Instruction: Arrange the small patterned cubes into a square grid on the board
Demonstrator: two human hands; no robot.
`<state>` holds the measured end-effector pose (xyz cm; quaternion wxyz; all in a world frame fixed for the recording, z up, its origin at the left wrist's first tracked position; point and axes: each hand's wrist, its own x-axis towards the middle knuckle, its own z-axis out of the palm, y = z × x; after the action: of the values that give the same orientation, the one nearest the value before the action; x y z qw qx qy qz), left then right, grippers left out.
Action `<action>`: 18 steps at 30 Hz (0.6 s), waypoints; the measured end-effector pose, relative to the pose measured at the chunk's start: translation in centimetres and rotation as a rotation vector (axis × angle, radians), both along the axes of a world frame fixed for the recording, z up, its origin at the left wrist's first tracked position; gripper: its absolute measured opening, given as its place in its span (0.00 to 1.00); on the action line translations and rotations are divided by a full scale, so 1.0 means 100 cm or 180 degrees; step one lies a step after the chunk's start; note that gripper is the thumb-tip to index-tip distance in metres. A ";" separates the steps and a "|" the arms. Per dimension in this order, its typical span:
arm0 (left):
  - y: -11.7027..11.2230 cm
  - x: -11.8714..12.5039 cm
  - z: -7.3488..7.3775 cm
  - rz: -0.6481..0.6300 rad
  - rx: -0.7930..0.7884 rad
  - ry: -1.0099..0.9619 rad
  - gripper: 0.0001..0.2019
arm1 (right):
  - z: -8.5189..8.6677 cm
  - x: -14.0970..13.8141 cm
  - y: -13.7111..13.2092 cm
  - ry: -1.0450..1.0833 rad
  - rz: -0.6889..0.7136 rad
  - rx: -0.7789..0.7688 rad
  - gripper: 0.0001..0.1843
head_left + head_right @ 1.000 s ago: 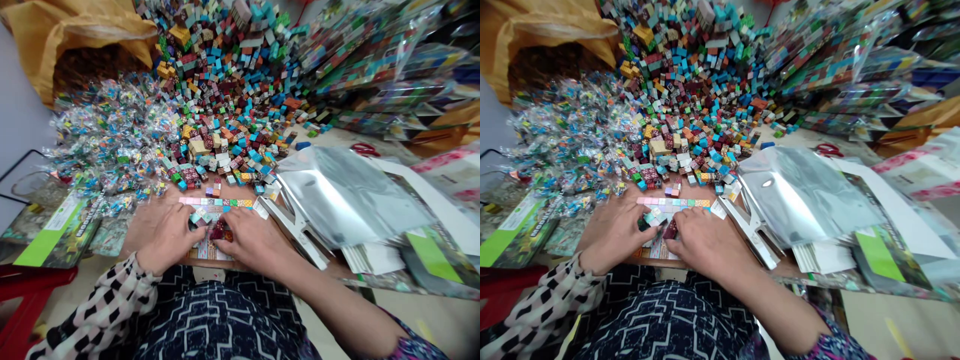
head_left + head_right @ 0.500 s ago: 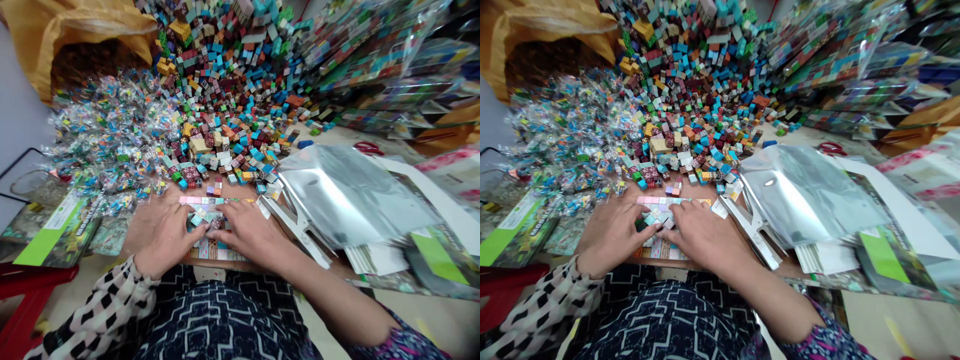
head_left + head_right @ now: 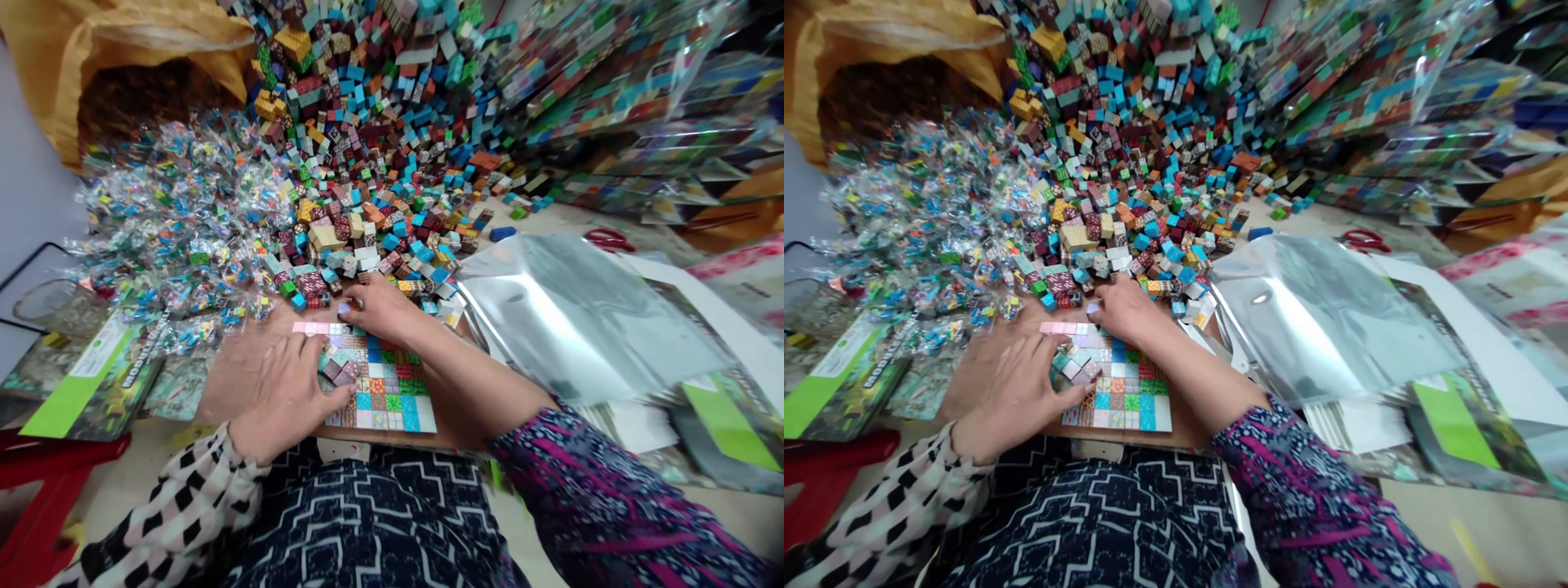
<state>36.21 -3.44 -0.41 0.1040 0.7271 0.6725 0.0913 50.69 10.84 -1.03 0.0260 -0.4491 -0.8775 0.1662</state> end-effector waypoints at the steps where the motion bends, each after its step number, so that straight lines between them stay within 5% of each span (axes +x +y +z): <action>1: 0.000 -0.001 -0.001 0.0004 0.0012 -0.0004 0.25 | 0.000 -0.001 0.000 -0.0002 -0.0040 -0.0015 0.17; 11: -0.003 -0.003 -0.012 0.0012 0.0178 -0.0115 0.30 | -0.007 0.004 0.002 0.0417 -0.0443 0.0043 0.17; 18: -0.004 -0.003 -0.015 -0.0023 0.0276 -0.0147 0.29 | 0.016 0.023 -0.028 0.0326 -0.0341 0.0055 0.17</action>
<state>35.89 -3.80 -1.92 0.0882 0.7310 0.6627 0.1368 52.97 8.06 0.57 0.0835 -0.4860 -0.8512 0.1797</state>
